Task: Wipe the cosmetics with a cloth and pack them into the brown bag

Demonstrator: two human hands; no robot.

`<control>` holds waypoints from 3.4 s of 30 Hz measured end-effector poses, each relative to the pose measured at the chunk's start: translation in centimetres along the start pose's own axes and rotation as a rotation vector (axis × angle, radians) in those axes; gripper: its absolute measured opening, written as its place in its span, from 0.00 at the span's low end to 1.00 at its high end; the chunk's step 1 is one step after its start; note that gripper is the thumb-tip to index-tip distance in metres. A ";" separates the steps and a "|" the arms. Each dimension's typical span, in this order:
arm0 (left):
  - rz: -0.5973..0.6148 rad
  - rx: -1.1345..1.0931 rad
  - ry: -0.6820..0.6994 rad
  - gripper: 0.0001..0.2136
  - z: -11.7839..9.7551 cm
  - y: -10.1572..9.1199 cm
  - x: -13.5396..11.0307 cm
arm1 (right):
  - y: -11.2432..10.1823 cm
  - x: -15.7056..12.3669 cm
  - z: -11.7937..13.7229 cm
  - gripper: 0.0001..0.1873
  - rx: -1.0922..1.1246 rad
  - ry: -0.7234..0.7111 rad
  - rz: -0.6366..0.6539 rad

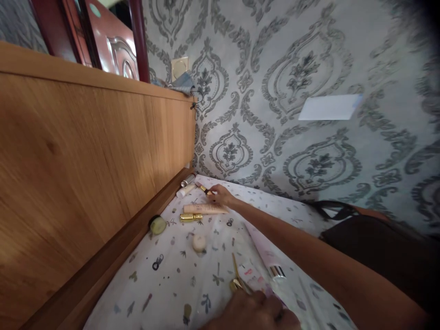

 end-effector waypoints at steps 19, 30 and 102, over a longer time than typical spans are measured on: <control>-0.378 -0.501 -0.090 0.08 3.2 -5.9 -2.2 | 3.0 -32.4 3.0 0.29 1.048 0.147 -0.174; -0.091 -0.144 0.137 0.14 -2.8 -6.1 -0.6 | 6.8 -38.9 3.7 0.26 1.378 0.141 0.018; -0.137 -1.173 -0.320 0.16 -1.4 -2.6 1.3 | 5.7 -39.9 0.4 0.27 1.431 -0.012 -0.286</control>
Point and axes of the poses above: each hand's wrist, its own x-axis towards the middle knuckle, its own y-axis out of the palm, z = x × y, the point moved 5 cm from there along x, towards the middle knuckle, and after that the axes turned 14 degrees about z, right-handed, at the moved point
